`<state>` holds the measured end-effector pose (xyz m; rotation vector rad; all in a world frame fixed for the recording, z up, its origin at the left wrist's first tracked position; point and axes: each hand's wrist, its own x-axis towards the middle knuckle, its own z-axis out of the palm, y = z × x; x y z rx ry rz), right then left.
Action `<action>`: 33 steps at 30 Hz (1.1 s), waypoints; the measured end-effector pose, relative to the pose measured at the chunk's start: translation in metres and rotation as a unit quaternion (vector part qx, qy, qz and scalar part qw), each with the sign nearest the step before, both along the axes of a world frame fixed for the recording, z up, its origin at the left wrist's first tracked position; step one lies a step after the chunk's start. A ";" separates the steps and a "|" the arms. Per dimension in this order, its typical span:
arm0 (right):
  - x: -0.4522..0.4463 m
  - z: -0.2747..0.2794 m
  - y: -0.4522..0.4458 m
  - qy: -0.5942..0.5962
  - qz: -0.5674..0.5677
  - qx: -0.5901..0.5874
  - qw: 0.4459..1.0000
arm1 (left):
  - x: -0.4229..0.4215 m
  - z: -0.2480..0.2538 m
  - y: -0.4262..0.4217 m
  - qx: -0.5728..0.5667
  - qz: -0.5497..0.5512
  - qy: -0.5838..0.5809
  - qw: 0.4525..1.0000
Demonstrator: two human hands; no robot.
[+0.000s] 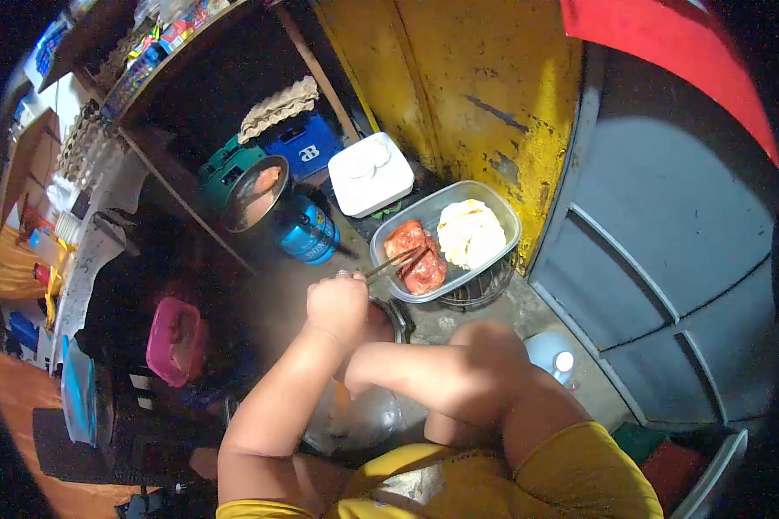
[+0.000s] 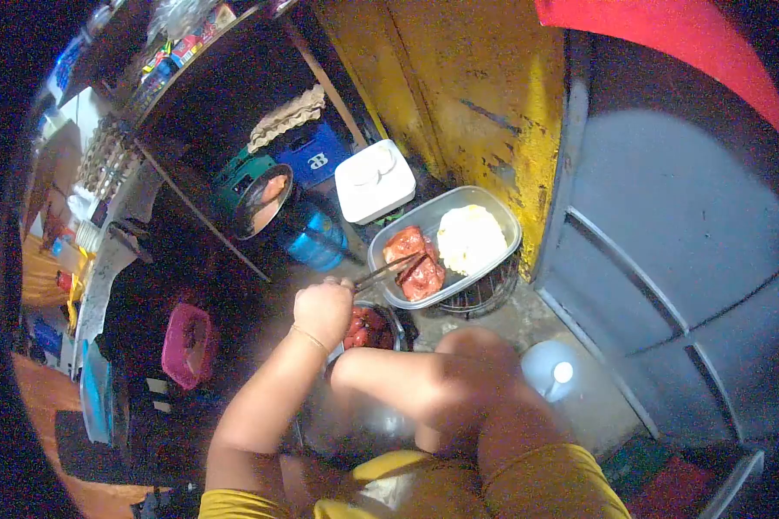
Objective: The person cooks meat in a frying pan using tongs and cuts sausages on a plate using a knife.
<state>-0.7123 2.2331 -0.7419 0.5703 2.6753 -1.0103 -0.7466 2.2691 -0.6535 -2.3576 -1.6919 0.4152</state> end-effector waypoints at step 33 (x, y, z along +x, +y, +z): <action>-0.004 0.001 0.006 -0.070 0.057 -0.022 0.996 | -0.166 0.043 -0.003 0.188 0.248 -0.239 0.920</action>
